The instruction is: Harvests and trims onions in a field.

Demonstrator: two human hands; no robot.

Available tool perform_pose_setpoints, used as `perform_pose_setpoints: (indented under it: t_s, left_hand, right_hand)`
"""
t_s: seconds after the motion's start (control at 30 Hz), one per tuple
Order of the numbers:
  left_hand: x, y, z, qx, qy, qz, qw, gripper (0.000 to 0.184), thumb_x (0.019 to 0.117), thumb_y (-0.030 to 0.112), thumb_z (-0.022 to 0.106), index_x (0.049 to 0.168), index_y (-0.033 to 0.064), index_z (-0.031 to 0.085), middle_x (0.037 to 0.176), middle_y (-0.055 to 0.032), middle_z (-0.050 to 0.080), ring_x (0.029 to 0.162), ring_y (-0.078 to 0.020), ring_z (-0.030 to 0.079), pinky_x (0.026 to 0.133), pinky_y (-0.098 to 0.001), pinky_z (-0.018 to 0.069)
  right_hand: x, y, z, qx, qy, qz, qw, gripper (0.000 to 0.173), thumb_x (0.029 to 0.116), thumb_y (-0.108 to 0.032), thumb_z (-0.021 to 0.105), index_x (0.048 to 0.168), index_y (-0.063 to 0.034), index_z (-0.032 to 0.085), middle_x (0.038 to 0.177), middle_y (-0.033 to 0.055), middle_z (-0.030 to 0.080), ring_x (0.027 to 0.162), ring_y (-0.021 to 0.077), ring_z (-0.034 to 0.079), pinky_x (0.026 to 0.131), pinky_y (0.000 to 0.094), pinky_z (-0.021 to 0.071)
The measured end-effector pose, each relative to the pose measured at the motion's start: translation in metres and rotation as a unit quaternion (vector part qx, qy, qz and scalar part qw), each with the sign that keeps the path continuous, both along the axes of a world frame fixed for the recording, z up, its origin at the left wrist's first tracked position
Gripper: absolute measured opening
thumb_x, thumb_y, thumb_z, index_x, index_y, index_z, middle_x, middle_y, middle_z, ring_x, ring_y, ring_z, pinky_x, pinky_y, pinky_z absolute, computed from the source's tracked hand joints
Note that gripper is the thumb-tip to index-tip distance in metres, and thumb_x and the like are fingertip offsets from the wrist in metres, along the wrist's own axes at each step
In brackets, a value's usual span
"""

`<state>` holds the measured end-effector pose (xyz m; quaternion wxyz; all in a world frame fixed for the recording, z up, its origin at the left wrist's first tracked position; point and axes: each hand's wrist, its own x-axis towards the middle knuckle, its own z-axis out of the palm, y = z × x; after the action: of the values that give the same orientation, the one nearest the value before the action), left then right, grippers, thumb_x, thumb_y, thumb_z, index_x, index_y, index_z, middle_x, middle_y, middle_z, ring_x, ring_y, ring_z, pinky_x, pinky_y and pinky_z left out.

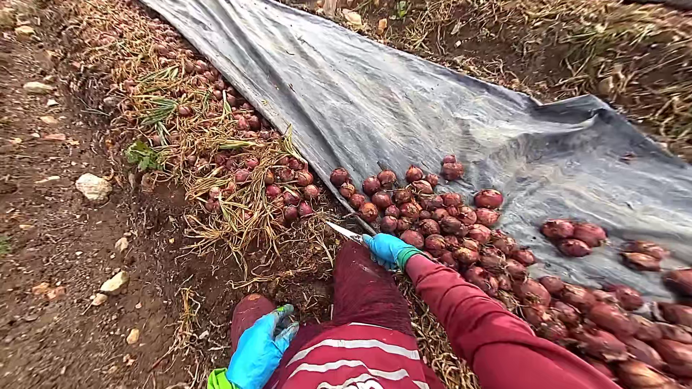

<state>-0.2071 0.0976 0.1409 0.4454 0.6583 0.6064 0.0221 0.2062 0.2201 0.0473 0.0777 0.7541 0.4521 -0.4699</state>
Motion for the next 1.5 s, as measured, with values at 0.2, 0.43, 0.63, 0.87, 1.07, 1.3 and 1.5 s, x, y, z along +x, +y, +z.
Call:
perform_pose_setpoints:
  t_s: [0.2, 0.43, 0.63, 0.87, 1.07, 1.3, 1.5]
  left_hand:
    - [-0.021, -0.044, -0.01, -0.064, 0.018, 0.078, 0.995, 0.05, 0.098, 0.05, 0.066, 0.141, 0.0243, 0.064, 0.12, 0.0055, 0.075, 0.108, -0.0066, 0.072, 0.102, -0.0373, 0.0579]
    - [-0.003, -0.028, -0.022, -0.055, -0.005, 0.028, 0.998, 0.049, 0.0969, 0.053, 0.066, 0.139, 0.028, 0.065, 0.117, 0.0096, 0.075, 0.106, -0.0031, 0.071, 0.1, -0.0335, 0.0591]
    - [0.039, 0.014, -0.026, -0.06, -0.061, -0.058, 0.995, 0.048, 0.0964, 0.05, 0.067, 0.138, 0.0258, 0.066, 0.121, 0.0078, 0.074, 0.11, -0.0047, 0.07, 0.103, -0.0343, 0.0576]
    - [0.132, 0.036, -0.012, -0.24, -0.288, -0.032, 0.927, 0.039, 0.1054, 0.031, 0.061, 0.139, 0.0102, 0.062, 0.115, -0.0089, 0.076, 0.099, -0.0226, 0.076, 0.086, -0.0403, 0.0651]
    - [0.232, 0.057, -0.038, -0.219, -0.362, 0.153, 0.893, 0.049, 0.1041, 0.038, 0.063, 0.136, 0.0016, 0.059, 0.111, -0.0145, 0.075, 0.099, -0.0237, 0.075, 0.089, -0.043, 0.0632]
    - [0.185, 0.12, -0.051, -0.189, -0.21, 0.298, 0.912, 0.056, 0.0978, 0.016, 0.072, 0.149, 0.0137, 0.05, 0.106, -0.0165, 0.073, 0.064, -0.0272, 0.07, 0.05, -0.0402, 0.0597]
    - [0.151, 0.134, -0.051, -0.213, -0.081, 0.251, 0.941, 0.058, 0.1031, 0.029, 0.066, 0.152, 0.0086, 0.041, 0.103, -0.0161, 0.076, 0.065, -0.0261, 0.073, 0.059, -0.0416, 0.0639]
  right_hand:
    - [-0.002, 0.008, -0.003, -0.035, -0.117, 0.154, 0.981, 0.082, 0.1045, -0.064, 0.012, 0.089, -0.0069, 0.069, 0.085, 0.0149, 0.07, 0.082, 0.0316, 0.07, 0.074, 0.058, 0.0536]
    - [0.038, -0.071, 0.005, -0.08, -0.061, 0.043, 0.994, 0.078, 0.1043, -0.066, 0.016, 0.088, -0.0072, 0.065, 0.073, 0.0124, 0.064, 0.06, 0.0256, 0.062, 0.057, 0.0469, 0.053]
    - [0.065, -0.191, 0.067, -0.167, -0.005, -0.096, 0.981, 0.079, 0.1033, -0.069, 0.018, 0.101, -0.005, 0.064, 0.078, 0.0113, 0.065, 0.061, 0.0228, 0.061, 0.06, 0.0439, 0.0528]
    - [0.071, -0.237, 0.107, 0.079, 0.053, -0.36, 0.928, 0.067, 0.1075, -0.06, 0.029, 0.108, -0.0047, 0.066, 0.079, 0.0107, 0.07, 0.058, 0.023, 0.064, 0.056, 0.0421, 0.056]
    - [-0.039, -0.138, 0.122, 0.125, 0.127, 0.038, 0.983, 0.067, 0.1011, -0.066, 0.04, 0.146, -0.0177, 0.055, 0.136, 0.0148, 0.063, 0.128, 0.0327, 0.059, 0.105, 0.0614, 0.0447]
    - [0.125, 0.034, 0.063, 0.252, 0.005, -0.237, 0.938, 0.048, 0.0967, -0.061, 0.057, 0.105, -0.0171, 0.076, 0.092, 0.0084, 0.075, 0.088, 0.0286, 0.072, 0.08, 0.0601, 0.0558]
    - [0.215, 0.183, -0.056, 0.156, -0.223, -0.079, 0.959, 0.035, 0.0945, -0.035, 0.062, 0.088, -0.0013, 0.07, 0.097, 0.0238, 0.071, 0.095, 0.0449, 0.069, 0.073, 0.0675, 0.0522]
